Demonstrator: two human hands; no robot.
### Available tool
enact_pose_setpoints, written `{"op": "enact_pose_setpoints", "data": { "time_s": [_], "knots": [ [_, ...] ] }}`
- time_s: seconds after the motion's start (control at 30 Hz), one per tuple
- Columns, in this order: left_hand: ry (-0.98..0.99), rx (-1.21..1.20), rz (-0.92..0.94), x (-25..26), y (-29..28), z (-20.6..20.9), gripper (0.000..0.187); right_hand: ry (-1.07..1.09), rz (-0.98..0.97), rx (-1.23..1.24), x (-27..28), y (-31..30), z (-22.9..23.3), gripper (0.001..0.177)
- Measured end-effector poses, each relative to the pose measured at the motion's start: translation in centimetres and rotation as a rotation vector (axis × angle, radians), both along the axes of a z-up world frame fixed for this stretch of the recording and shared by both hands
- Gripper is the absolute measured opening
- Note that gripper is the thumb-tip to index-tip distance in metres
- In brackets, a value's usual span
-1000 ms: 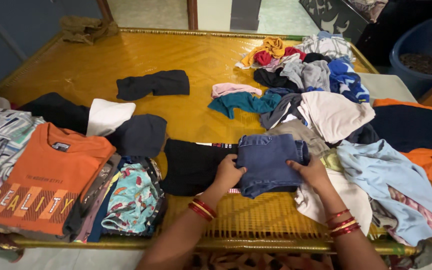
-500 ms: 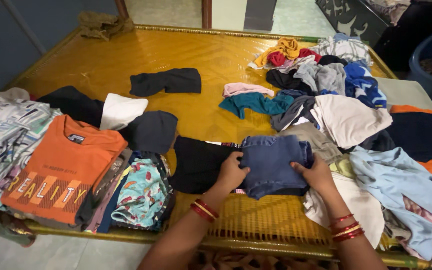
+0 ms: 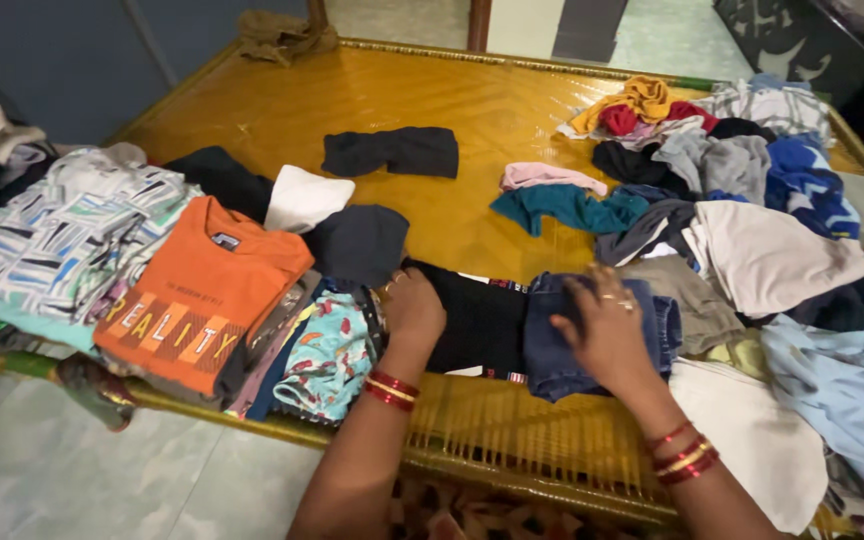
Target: The person folds various garments on a woven cot, including a black t-shirt, denim shorts, a pink t-shirt, a yellow t-shirt, and a white t-shirt. Each item is smoothed and folded into a compact rectangle and placed in a growing stack on the left side of the cot.
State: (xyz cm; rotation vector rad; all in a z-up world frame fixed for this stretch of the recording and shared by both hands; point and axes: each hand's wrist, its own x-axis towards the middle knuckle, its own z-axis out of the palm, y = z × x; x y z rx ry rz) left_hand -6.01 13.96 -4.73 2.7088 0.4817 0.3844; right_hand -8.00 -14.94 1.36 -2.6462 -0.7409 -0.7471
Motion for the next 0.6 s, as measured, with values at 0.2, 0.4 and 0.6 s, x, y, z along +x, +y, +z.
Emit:
{"op": "enact_pose_setpoints", "data": {
  "time_s": [0.2, 0.4, 0.6],
  "knots": [
    [0.168, 0.029, 0.078, -0.2, 0.3, -1.0, 0.067, 0.351, -0.099, -0.26, 0.4, 2.2, -1.9, 0.078],
    [0.073, -0.158, 0.129, -0.5, 0.1, -1.8, 0.058, 0.325, -0.067, -0.125, 1.7, -0.5, -2.8, 0.079],
    [0.093, -0.201, 0.081, 0.4, 0.7, -4.5, 0.044, 0.305, -0.057, -0.143, 1.8, -0.7, -3.6, 0.078]
  ]
}}
